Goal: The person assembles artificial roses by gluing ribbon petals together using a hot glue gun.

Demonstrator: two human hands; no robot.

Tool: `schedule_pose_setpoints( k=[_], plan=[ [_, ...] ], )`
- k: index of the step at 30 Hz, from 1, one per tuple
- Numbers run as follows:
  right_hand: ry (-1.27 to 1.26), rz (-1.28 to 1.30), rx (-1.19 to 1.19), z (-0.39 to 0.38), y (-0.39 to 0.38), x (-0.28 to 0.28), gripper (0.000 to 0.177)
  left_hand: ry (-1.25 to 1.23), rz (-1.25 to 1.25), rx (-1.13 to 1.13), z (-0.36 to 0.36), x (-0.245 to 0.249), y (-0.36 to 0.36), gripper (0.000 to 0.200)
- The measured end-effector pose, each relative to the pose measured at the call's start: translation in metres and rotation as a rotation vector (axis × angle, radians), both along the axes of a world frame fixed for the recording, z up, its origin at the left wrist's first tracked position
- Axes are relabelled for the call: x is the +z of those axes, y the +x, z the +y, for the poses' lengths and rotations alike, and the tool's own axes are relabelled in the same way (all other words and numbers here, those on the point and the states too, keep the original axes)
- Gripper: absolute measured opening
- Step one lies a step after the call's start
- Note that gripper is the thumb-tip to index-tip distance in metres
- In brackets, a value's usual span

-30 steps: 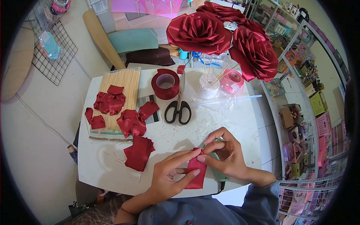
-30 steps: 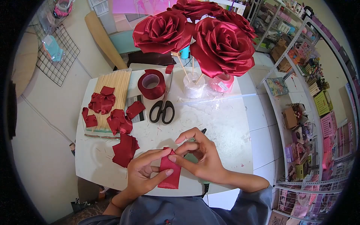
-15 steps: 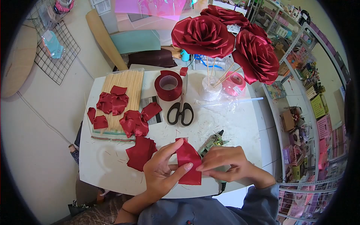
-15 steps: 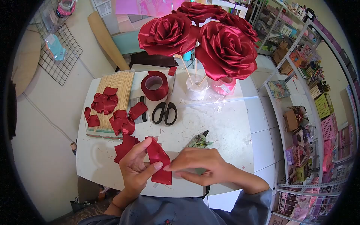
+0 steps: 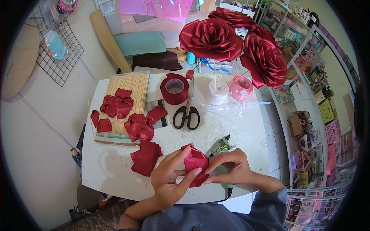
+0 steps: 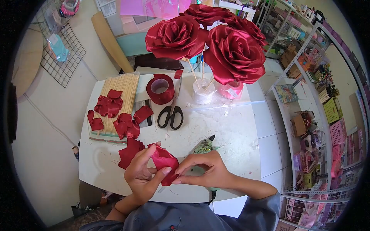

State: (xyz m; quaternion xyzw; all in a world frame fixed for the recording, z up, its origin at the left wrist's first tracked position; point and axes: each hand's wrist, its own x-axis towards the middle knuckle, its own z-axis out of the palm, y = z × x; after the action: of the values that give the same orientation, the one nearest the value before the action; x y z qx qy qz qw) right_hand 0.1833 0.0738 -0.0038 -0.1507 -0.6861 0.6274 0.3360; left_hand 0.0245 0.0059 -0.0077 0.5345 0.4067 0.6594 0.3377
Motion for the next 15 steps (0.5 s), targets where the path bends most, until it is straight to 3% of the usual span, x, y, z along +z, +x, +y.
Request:
schedule_pose_setpoints(
  k=[6, 15],
  plan=[
    [-0.267, -0.032, -0.100, -0.0099, -0.0060, 0.0054, 0.017, 0.013, -0.004, 0.011, -0.0002, -0.0004, -0.0001, 0.045],
    [-0.244, -0.010, -0.103, -0.0096, -0.0080, -0.0018, 0.012, -0.054, -0.003, -0.003, -0.0022, 0.0022, -0.0009, 0.043]
  ],
)
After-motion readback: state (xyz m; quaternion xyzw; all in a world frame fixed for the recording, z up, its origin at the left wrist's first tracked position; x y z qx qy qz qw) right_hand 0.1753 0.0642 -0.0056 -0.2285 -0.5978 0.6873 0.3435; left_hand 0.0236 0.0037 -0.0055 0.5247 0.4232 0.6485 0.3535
